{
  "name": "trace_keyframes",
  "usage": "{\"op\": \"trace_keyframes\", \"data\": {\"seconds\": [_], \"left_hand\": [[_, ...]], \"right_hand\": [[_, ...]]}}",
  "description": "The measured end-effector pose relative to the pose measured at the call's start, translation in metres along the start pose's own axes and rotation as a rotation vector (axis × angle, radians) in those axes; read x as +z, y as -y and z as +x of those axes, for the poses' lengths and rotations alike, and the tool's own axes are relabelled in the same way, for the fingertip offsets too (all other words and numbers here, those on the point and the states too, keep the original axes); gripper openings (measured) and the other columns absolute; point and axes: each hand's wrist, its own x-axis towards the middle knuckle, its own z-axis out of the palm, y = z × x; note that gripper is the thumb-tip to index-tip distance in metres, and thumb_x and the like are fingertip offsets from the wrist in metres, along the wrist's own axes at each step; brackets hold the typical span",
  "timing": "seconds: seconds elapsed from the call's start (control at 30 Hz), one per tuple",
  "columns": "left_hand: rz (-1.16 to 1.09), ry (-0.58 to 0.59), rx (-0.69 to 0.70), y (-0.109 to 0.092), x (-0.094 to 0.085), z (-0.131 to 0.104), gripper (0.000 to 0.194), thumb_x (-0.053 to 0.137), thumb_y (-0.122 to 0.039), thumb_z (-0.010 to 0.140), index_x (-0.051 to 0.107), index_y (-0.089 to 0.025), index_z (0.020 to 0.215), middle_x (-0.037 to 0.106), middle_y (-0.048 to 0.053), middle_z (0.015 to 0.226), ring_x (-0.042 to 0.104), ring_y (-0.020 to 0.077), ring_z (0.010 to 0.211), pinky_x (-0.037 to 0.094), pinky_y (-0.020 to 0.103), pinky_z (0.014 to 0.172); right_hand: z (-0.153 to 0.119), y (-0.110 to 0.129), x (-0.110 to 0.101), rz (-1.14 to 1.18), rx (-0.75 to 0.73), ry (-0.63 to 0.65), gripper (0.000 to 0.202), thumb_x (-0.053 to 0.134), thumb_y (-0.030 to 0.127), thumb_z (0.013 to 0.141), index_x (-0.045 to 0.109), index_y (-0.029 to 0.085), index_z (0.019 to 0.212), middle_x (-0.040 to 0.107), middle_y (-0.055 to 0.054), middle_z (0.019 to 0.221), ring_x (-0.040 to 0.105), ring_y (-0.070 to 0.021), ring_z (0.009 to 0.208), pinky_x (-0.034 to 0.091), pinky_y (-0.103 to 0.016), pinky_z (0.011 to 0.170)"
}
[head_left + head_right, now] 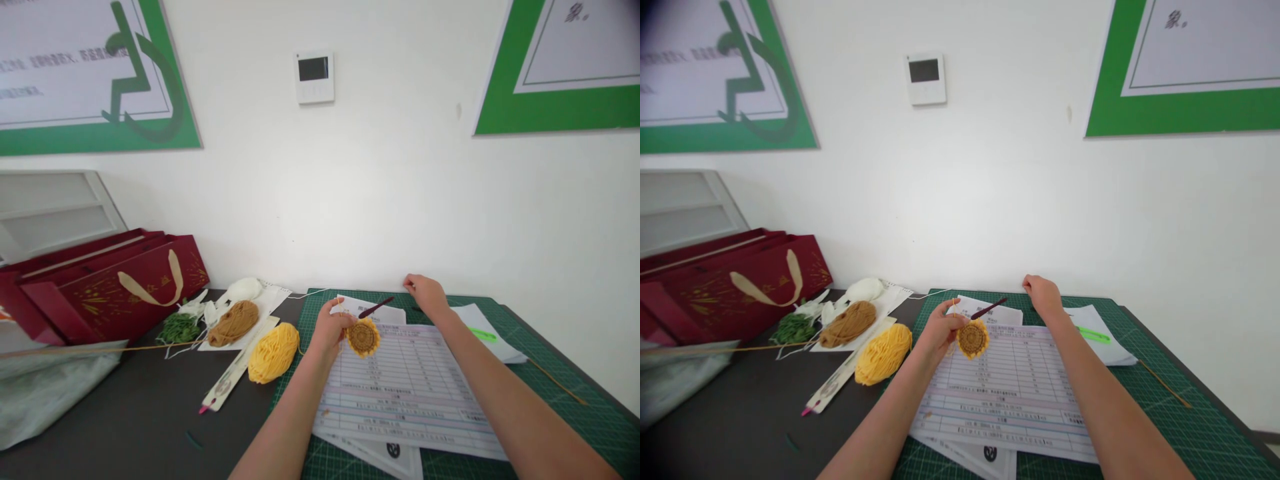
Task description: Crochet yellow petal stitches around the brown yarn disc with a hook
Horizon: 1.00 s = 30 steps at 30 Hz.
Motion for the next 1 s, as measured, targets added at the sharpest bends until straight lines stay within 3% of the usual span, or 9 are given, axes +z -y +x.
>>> {"op": "trace_keyframes", "data": {"seconds": [0.3,0.53,0.73,1.0], "left_hand": [[-0.038,0.097,0.071,-0.004,0.001,-0.004,0.039,0.066,-0.033,0.097,0.061,-0.018,0.132,0.065,0.012,0.131,0.068,0.0264,0.107,0.060,0.047,0.088],[-0.058,0.151,0.112,-0.001,0.000,-0.004,0.039,0.066,-0.033,0.097,0.061,-0.018,0.133,0.065,0.012,0.131,0.068,0.0263,0.107,0.060,0.047,0.088],[-0.070,0.126,0.104,0.007,0.001,0.001,0.039,0.066,-0.033,0.097,0.061,-0.018,0.132,0.065,0.012,0.131,0.068,0.0264,0.107,0.060,0.047,0.088],[-0.070,0.175,0.127,0.008,0.001,0.002,0.039,0.066,-0.033,0.097,0.061,-0.018,0.132,0.065,0.012,0.130,0.068,0.0264,0.107,0.060,0.047,0.088]], "right_hand": [[-0.018,0.011,-0.060,-0.122,-0.224,-0.218,0.031,0.063,0.035,0.099,0.064,0.019,0.126,0.067,-0.010,0.127,0.069,-0.0222,0.105,0.060,-0.043,0.089],[-0.021,0.032,-0.100,-0.223,-0.375,-0.275,0.027,0.063,0.034,0.099,0.065,0.019,0.122,0.068,-0.009,0.124,0.069,-0.0208,0.103,0.060,-0.042,0.088],[-0.019,0.034,-0.134,-0.280,-0.425,-0.337,0.021,0.063,0.032,0.099,0.067,0.019,0.115,0.070,-0.008,0.118,0.069,-0.0197,0.100,0.060,-0.040,0.086],[-0.030,0.037,-0.151,-0.313,-0.449,-0.382,0.012,0.062,0.026,0.099,0.068,0.017,0.105,0.071,-0.005,0.106,0.069,-0.0177,0.093,0.059,-0.037,0.083]]}}
